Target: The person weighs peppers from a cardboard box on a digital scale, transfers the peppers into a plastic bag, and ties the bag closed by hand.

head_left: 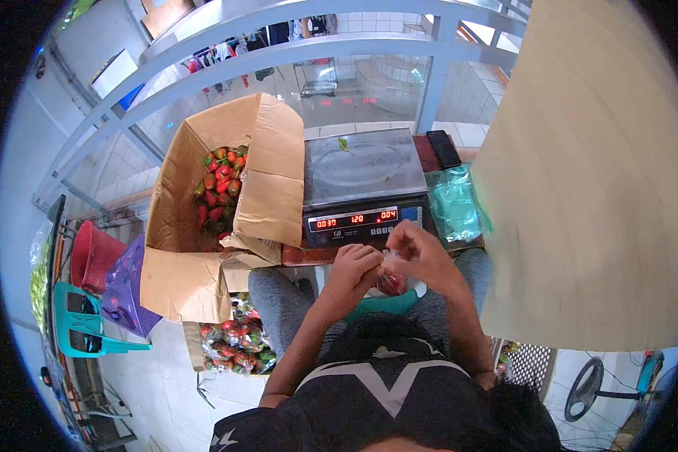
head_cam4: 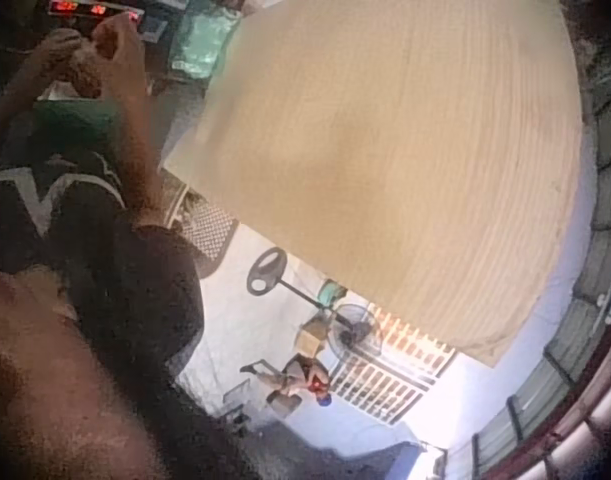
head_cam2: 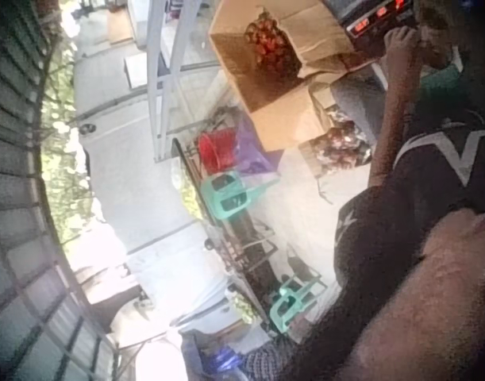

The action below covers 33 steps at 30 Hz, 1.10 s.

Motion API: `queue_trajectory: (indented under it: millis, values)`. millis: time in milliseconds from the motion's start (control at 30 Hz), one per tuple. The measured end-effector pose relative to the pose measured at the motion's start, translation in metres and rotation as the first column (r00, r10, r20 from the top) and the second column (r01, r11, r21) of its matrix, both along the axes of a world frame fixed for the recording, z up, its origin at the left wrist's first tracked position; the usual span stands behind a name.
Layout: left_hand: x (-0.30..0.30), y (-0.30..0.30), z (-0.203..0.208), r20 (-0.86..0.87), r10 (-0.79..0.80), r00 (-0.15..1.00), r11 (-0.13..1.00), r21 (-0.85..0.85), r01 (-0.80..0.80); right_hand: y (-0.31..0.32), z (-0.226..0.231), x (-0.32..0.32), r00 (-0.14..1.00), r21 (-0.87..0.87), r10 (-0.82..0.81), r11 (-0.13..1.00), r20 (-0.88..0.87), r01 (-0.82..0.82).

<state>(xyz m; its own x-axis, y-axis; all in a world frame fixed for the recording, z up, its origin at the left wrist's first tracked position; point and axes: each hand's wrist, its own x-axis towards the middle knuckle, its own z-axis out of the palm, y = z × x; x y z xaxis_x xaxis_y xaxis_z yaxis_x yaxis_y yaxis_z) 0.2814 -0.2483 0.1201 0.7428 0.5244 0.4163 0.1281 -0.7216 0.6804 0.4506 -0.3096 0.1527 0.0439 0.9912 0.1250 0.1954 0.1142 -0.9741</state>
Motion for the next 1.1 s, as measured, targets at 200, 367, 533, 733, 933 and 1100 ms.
queue_trajectory:
  millis: [200, 367, 533, 733, 933, 1100]
  values:
    - [0.001, -0.002, -0.003, -0.038, -0.021, 0.999, 0.999, -0.027, 0.02, -0.001, -0.008, -0.003, 0.988, 0.014, 0.052, 0.998, 0.148, -0.055]
    - [0.002, -0.002, -0.002, -0.033, -0.055, 0.998, 0.997, -0.061, 0.053, -0.001, -0.015, -0.001, 0.992, 0.052, 0.026, 0.998, 0.126, -0.033]
    - [0.001, 0.0, -0.004, -0.074, -0.077, 0.994, 0.991, -0.113, 0.069, -0.002, -0.013, -0.002, 0.999, -0.03, 0.014, 0.999, 0.051, -0.012]
    - [0.002, 0.001, -0.004, -0.036, -0.102, 0.994, 0.992, -0.084, 0.098, -0.005, -0.001, -0.001, 0.999, -0.072, 0.004, 0.997, 0.039, -0.002]
    - [0.004, 0.0, -0.004, -0.065, -0.095, 0.993, 0.993, -0.079, 0.09, -0.002, -0.006, -0.004, 0.998, -0.014, -0.038, 0.999, -0.053, 0.037]
    - [0.009, 0.0, -0.008, -0.012, -0.082, 0.997, 0.996, -0.041, 0.082, -0.003, -0.005, -0.004, 0.984, -0.041, -0.042, 0.999, -0.173, 0.035]
